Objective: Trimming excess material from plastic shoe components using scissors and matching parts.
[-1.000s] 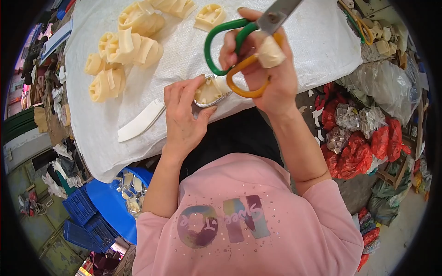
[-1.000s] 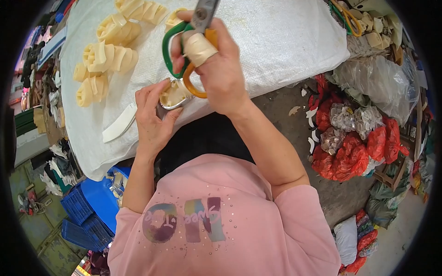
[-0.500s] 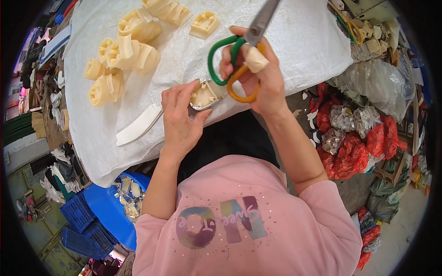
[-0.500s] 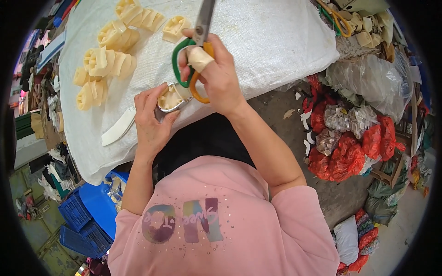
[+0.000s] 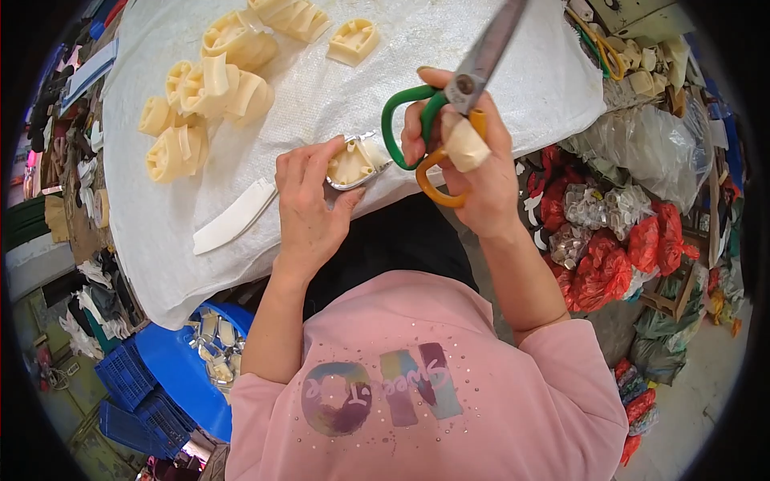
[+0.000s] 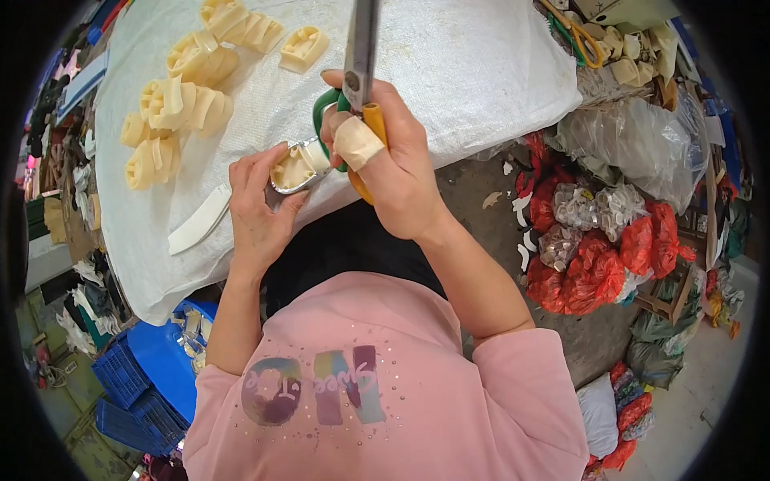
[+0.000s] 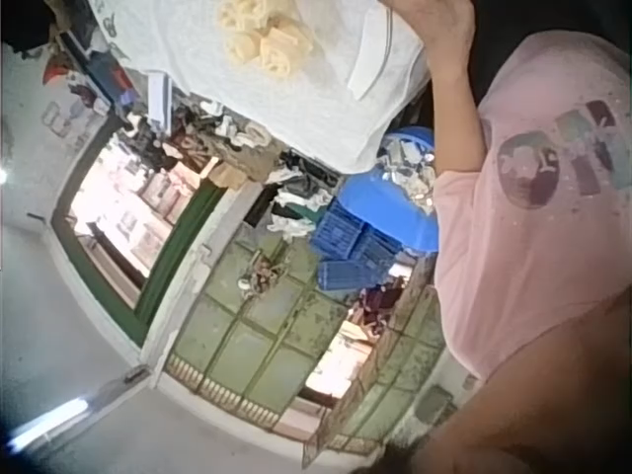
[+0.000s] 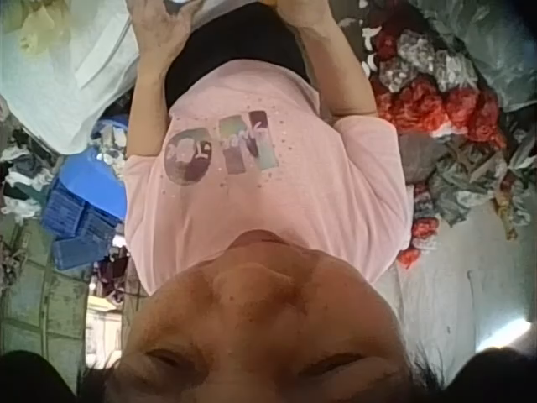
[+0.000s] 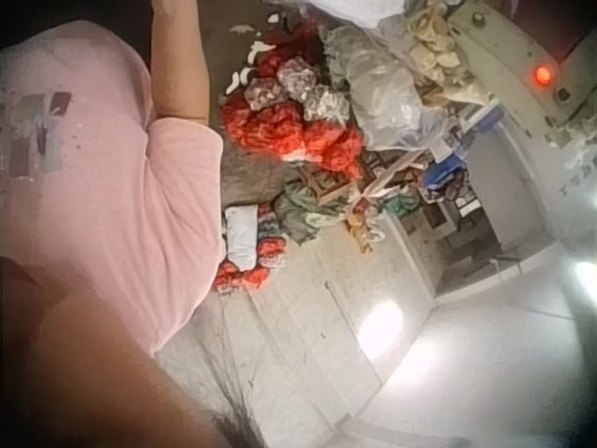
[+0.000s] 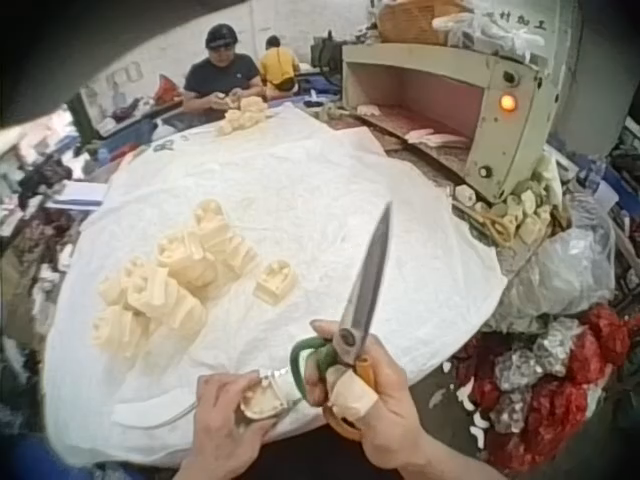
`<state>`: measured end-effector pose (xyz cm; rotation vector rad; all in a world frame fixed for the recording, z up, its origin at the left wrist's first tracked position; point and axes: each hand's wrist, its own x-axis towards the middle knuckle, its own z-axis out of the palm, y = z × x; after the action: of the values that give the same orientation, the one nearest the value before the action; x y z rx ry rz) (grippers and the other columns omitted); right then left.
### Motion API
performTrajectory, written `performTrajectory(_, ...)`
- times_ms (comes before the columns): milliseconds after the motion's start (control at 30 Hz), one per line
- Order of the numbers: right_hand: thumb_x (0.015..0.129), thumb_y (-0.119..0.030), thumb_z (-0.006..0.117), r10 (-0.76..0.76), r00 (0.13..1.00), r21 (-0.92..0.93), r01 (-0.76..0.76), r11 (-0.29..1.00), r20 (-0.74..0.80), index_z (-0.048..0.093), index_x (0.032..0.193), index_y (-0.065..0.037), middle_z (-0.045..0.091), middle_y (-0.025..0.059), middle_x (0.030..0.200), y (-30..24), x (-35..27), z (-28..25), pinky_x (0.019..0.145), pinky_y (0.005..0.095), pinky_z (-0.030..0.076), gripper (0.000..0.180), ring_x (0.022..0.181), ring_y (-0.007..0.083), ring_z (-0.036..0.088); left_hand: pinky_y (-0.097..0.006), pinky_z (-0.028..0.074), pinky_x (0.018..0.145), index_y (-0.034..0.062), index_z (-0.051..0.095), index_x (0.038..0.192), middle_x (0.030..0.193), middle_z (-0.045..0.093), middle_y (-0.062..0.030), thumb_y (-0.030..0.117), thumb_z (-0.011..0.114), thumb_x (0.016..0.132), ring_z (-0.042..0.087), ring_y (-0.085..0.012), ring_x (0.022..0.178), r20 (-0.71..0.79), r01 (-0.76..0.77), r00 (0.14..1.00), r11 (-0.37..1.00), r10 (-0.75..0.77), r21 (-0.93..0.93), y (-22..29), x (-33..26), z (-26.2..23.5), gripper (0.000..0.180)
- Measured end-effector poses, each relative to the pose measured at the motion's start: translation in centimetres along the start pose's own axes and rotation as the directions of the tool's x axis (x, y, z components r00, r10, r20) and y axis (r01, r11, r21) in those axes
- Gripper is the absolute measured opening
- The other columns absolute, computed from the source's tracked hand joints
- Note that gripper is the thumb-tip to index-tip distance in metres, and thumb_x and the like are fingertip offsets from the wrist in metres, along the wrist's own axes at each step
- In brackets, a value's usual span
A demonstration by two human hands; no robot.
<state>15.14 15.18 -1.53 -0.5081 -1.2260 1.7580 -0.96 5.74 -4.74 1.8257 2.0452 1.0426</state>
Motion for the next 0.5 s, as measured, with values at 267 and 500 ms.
performTrajectory(267,0.090,-0.012,0.048,0.021,0.996,-0.144,-0.007,0.989,0.090,0.044,0.126,0.002,0.052,0.0025,0.085,0.4,0.6,-0.7,0.066,0.0236,0.041,0.038,0.072,0.0090,0.046,-0.041,0.037,0.090,0.0046,0.055,0.116,0.106,0.053,-0.0123,0.001,0.074,0.061,0.047,-0.0314,0.100,0.010,-0.010,1.000,0.999,0.010,-0.034,-0.2,0.0,0.1,0.058)
performTrajectory(500,0.089,-0.011,0.047,0.124,0.991,-0.089,-0.119,0.989,0.050,0.043,0.125,0.003,0.053,0.0048,0.085,0.6,1.1,-1.1,0.066,0.0258,0.042,0.039,0.073,0.0102,0.050,-0.039,0.042,0.089,0.0047,0.057,0.116,0.107,0.056,-0.0127,-0.001,0.071,0.060,0.049,-0.0306,0.100,-0.022,-0.030,0.999,1.000,0.030,0.001,-0.1,0.0,0.0,0.058)
